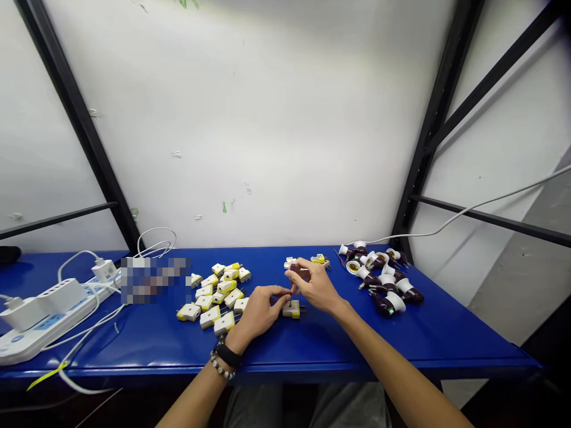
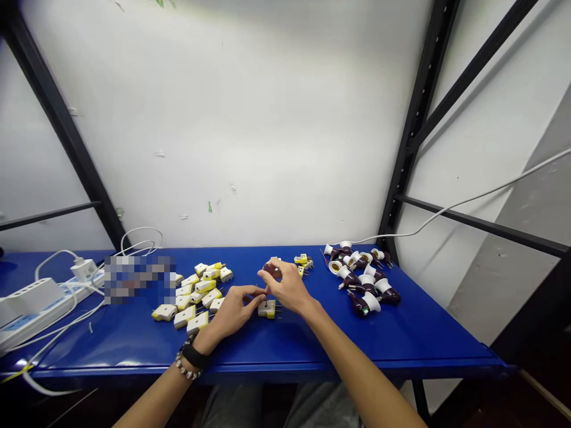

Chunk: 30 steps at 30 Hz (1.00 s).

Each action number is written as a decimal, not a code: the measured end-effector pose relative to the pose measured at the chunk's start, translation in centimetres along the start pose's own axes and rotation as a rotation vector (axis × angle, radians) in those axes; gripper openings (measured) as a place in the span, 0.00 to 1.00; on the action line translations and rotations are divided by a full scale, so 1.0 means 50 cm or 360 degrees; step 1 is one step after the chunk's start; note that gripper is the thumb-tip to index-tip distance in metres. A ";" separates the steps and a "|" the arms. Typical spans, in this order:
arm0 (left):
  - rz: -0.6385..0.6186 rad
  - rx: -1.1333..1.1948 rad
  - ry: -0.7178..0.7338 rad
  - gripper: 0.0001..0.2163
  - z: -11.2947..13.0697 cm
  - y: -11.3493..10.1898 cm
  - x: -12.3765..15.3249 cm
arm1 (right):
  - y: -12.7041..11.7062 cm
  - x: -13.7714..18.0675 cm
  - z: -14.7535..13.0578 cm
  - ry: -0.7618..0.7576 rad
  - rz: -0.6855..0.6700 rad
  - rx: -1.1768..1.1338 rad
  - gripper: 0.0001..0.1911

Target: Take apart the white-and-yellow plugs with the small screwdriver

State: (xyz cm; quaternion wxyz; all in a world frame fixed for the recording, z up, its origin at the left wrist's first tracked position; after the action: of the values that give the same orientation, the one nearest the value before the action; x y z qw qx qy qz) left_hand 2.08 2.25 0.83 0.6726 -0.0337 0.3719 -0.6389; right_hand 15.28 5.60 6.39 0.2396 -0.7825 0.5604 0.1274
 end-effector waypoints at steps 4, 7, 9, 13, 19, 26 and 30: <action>0.0024 0.0017 0.0016 0.08 0.008 0.008 -0.002 | 0.001 -0.002 0.005 -0.0005 0.0129 0.0098 0.19; -0.0028 -0.0011 0.0036 0.09 0.006 0.014 -0.002 | 0.001 -0.002 0.021 0.0051 0.0166 -0.0028 0.17; -0.0063 -0.0036 0.0067 0.10 0.006 0.014 0.000 | 0.000 0.001 0.028 0.0071 0.0153 -0.0115 0.13; -0.0049 -0.0130 0.0124 0.11 0.013 0.012 0.003 | 0.004 0.004 0.028 0.0039 0.0089 -0.0134 0.11; 0.0023 -0.0092 0.0019 0.06 0.007 0.012 0.000 | -0.002 0.002 0.015 -0.0082 0.0317 0.0104 0.15; -0.0010 -0.0165 0.0085 0.10 0.005 0.014 0.002 | 0.006 0.005 0.013 -0.0139 0.0180 0.0053 0.10; 0.0010 -0.0129 0.0050 0.08 0.007 0.010 0.001 | 0.003 0.006 0.016 -0.0218 0.0321 0.0171 0.11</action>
State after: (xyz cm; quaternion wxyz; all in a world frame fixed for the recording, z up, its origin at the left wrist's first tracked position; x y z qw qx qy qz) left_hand 2.69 2.15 0.78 0.6668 -0.0498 0.4081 -0.6215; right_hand 15.30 5.72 5.55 0.3049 -0.6977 0.6246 0.1736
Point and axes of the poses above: each hand's wrist, its own x-axis away from the middle knuckle, its own y-axis out of the palm, z = x × y, the point moved 6 cm from there along -x, towards the middle knuckle, and after that the axes turned 5 degrees about z, right-handed, at the moved point
